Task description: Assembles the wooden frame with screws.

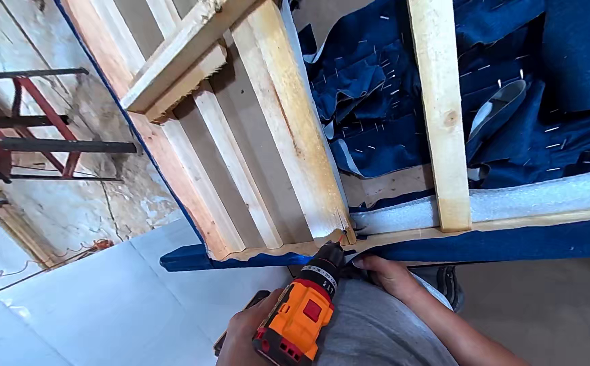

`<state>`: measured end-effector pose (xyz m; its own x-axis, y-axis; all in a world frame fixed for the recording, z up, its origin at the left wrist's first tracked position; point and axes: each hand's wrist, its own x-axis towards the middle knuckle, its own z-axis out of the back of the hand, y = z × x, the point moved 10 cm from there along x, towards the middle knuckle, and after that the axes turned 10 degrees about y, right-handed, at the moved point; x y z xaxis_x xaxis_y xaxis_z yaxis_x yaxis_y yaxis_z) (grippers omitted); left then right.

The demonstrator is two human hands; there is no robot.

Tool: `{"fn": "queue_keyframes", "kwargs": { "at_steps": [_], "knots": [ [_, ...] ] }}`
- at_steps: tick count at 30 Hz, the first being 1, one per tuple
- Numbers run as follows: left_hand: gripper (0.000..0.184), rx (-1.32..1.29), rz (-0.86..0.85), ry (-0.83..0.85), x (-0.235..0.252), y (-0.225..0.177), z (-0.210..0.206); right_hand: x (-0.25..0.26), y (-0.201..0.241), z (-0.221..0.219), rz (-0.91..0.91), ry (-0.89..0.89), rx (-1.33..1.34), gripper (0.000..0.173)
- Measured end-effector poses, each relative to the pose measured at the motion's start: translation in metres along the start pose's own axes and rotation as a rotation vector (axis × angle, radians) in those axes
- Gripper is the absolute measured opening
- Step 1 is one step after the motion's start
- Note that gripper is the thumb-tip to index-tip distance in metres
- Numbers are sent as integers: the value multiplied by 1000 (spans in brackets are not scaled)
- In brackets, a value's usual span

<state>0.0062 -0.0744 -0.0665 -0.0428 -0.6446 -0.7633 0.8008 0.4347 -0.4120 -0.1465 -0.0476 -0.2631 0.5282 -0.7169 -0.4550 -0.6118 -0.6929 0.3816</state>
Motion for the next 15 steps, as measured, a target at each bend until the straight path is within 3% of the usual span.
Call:
{"fn": "queue_keyframes", "kwargs": {
  "at_steps": [4,8,15],
  "knots": [
    [41,-5,-33,-21,-13,36,-8,1,-1,1,24,26,7,23],
    [45,47,-23,-28,-12,36,-7,2,-1,-1,-18,34,4,18],
    [44,128,-24,-72,-9,29,-1,1,-4,1,-24,10,4,25]
  ]
}}
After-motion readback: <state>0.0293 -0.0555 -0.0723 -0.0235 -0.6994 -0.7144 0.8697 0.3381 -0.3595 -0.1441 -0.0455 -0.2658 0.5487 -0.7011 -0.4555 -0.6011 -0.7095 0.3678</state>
